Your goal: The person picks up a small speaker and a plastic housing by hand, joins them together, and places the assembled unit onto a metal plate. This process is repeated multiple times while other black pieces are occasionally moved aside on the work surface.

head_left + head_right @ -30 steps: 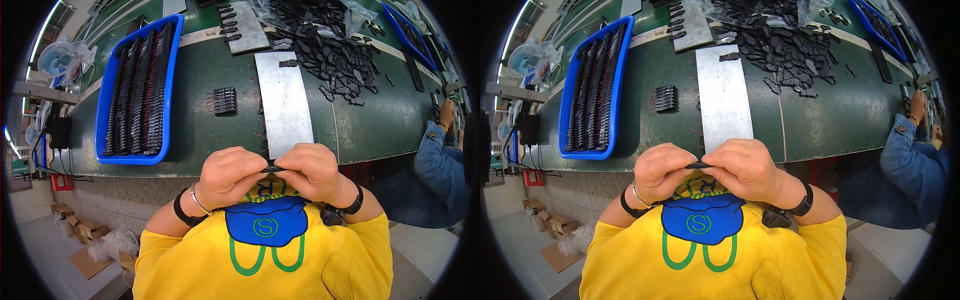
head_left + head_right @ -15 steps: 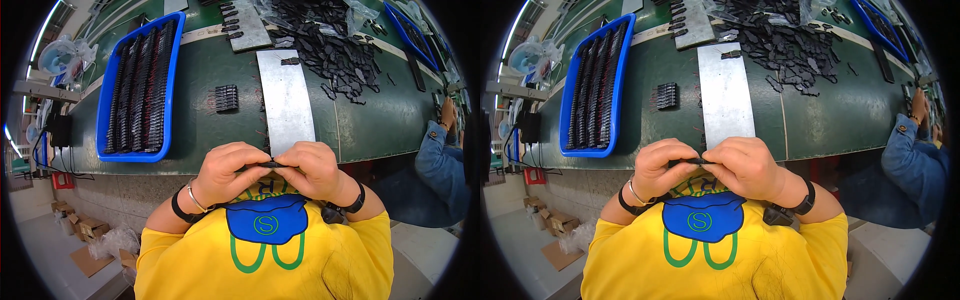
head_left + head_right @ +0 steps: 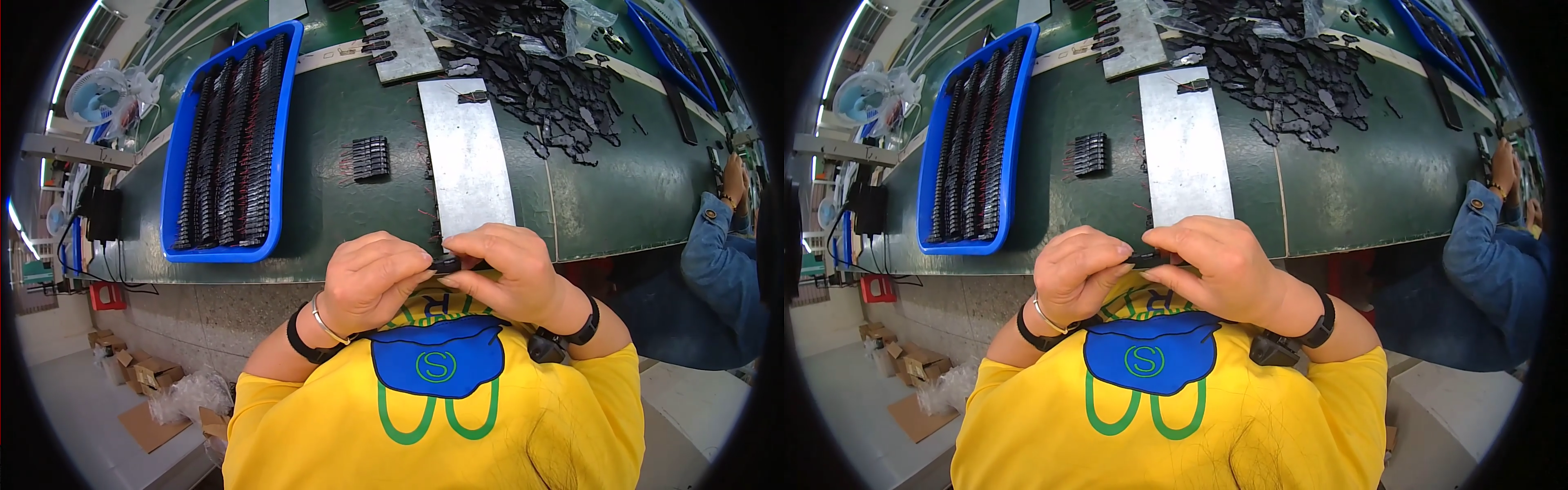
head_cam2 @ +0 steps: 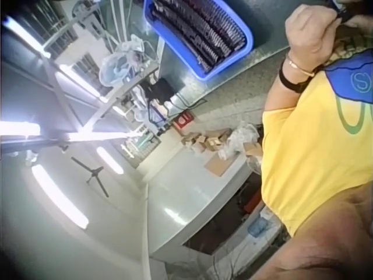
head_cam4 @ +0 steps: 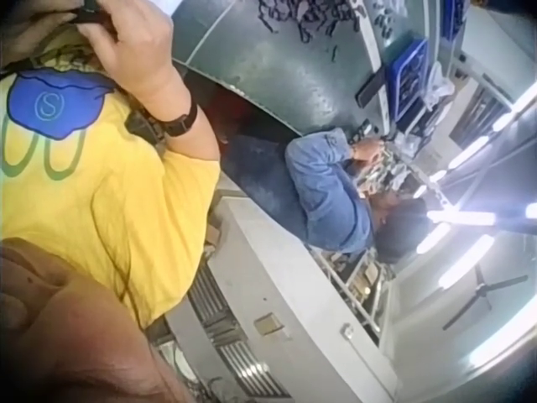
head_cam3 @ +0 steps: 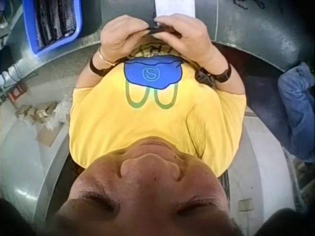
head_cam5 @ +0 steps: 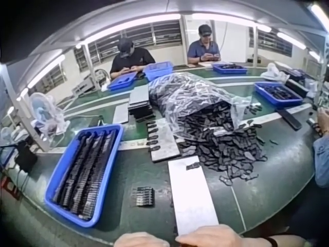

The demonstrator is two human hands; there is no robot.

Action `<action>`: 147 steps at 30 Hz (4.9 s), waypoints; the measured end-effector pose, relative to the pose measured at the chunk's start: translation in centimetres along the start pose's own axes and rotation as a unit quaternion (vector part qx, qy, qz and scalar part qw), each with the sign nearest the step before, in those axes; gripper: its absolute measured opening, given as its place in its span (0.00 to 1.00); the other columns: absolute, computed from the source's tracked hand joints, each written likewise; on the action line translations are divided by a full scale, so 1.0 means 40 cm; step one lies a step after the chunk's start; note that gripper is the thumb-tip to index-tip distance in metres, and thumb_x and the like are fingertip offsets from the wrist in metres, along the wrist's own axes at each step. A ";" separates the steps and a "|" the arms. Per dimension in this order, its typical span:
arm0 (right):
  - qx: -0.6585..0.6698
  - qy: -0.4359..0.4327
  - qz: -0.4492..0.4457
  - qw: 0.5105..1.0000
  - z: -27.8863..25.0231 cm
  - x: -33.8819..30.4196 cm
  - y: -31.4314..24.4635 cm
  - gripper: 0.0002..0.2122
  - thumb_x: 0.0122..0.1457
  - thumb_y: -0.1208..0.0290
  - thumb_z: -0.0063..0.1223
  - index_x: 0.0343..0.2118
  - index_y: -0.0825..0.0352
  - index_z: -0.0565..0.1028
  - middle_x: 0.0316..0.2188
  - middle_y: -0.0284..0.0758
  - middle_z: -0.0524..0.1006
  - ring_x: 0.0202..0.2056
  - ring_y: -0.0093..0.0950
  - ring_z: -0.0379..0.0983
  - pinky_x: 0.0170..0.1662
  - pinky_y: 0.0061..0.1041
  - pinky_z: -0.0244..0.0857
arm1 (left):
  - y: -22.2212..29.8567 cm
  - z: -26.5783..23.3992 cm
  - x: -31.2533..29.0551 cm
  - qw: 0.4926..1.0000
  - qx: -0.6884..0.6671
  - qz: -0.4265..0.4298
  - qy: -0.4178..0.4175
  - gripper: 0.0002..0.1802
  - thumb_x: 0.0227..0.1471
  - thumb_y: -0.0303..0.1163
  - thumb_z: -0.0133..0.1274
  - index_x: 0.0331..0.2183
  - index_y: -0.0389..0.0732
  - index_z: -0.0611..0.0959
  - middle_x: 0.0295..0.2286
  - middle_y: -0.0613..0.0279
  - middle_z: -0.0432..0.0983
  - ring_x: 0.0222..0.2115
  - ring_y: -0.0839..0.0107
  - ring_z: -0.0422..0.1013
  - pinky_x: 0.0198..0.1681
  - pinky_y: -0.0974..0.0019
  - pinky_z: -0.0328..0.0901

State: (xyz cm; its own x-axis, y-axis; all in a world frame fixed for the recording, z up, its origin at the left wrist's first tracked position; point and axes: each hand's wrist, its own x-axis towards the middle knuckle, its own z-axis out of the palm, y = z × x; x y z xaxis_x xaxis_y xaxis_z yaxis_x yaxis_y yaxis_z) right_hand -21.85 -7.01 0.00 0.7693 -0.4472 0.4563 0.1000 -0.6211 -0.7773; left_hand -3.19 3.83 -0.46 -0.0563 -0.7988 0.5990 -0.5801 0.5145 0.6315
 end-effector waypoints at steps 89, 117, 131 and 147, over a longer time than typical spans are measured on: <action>-0.240 -0.026 0.047 0.969 -0.201 0.133 0.110 0.09 0.50 0.78 0.60 0.34 0.71 0.76 0.26 0.37 0.75 0.24 0.27 0.73 0.28 0.21 0.66 | -0.099 -0.077 0.036 0.939 0.311 -0.140 0.037 0.10 0.38 0.23 0.62 0.29 0.40 0.81 0.28 0.60 0.75 0.31 0.61 0.72 0.34 0.64 0.68; -0.140 -0.013 -0.076 0.987 -0.048 0.057 0.009 0.14 0.40 0.79 0.66 0.32 0.69 0.74 0.27 0.40 0.77 0.27 0.39 0.75 0.29 0.32 0.69 | 0.002 0.009 0.046 0.856 -0.344 -0.384 0.032 0.08 0.52 0.20 0.56 0.37 0.33 0.81 0.29 0.61 0.78 0.26 0.78 0.74 0.30 0.78 0.70; -0.134 -0.003 -0.065 0.989 -0.032 0.021 0.009 0.15 0.40 0.78 0.66 0.33 0.70 0.77 0.25 0.38 0.77 0.25 0.36 0.76 0.28 0.28 0.69 | 0.006 0.042 0.020 0.957 -0.144 -0.251 0.027 0.08 0.48 0.18 0.58 0.34 0.34 0.82 0.33 0.57 0.79 0.30 0.75 0.76 0.33 0.75 0.71; -0.101 0.031 -0.111 0.988 -0.035 0.019 0.020 0.12 0.40 0.80 0.65 0.32 0.68 0.78 0.24 0.35 0.77 0.23 0.31 0.75 0.25 0.25 0.68 | -0.004 0.030 0.003 0.917 -0.285 -0.277 0.035 0.07 0.52 0.19 0.54 0.36 0.34 0.81 0.38 0.51 0.79 0.31 0.72 0.77 0.32 0.74 0.72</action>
State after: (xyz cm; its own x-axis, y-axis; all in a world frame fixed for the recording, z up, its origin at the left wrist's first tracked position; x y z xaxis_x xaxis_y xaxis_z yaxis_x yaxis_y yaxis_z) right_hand -22.08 -8.75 0.35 0.7014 -0.3200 0.6369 0.1293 -0.8216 -0.5553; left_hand -4.08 3.27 -1.06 0.1824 -0.9752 0.1252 0.0155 0.1302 0.9914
